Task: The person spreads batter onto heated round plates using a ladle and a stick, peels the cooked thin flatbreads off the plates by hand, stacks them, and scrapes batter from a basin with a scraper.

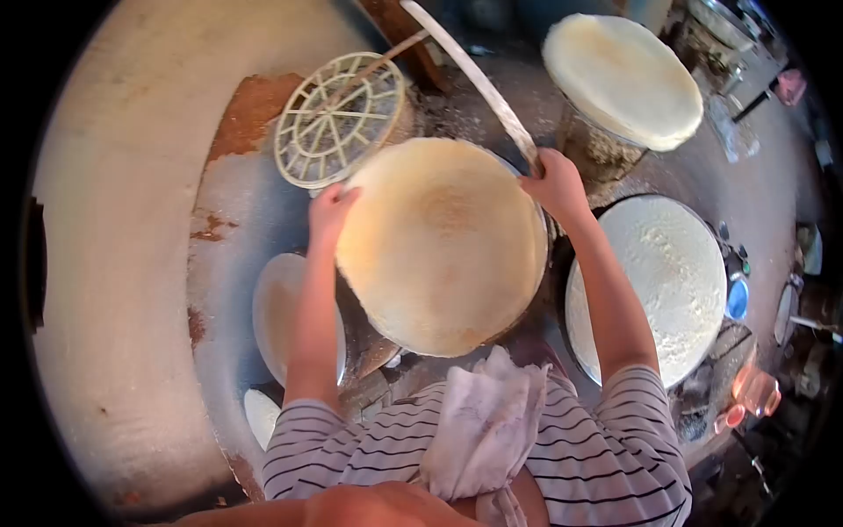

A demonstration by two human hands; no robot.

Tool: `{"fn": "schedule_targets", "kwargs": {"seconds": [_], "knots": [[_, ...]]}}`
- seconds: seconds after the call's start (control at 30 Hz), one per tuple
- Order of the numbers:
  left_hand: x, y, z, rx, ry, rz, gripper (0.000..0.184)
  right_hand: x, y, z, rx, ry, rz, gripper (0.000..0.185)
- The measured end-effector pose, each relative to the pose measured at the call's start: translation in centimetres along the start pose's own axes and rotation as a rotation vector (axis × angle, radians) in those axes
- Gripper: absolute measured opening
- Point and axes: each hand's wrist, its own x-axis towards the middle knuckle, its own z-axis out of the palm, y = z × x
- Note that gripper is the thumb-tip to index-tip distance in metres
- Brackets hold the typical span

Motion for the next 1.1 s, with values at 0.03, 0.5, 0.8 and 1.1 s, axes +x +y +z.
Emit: {"fn": "schedule_targets", "kwargs": {"seconds": [0.03, 0.5, 0.8, 1.1], "knots": [[-2.5, 2.2, -0.7, -0.111, 0.072, -0.009, 0.020, -0.2, -0.5, -0.6, -0.040, -0.045, -0.005, 0.032], [-8.8, 19.6, -7.0, -0.268, -0.070, 0.145, 0.012, -6.0, -6.6, -13.2, 0.456, -0.185, 0.114, 0.024], [4.9, 35.0, 8.6, -0.307, 0.001, 1.097, 0.012, 6.8, 0.7, -33.1, 0.380, 0.259, -0.084, 0.019], [15.8, 20.7, 36.6, 0.224, 0.075, 1.083, 0.019, 10.9, 27.2, -24.3, 0.420, 0.486, 0.201, 0.011]]}}
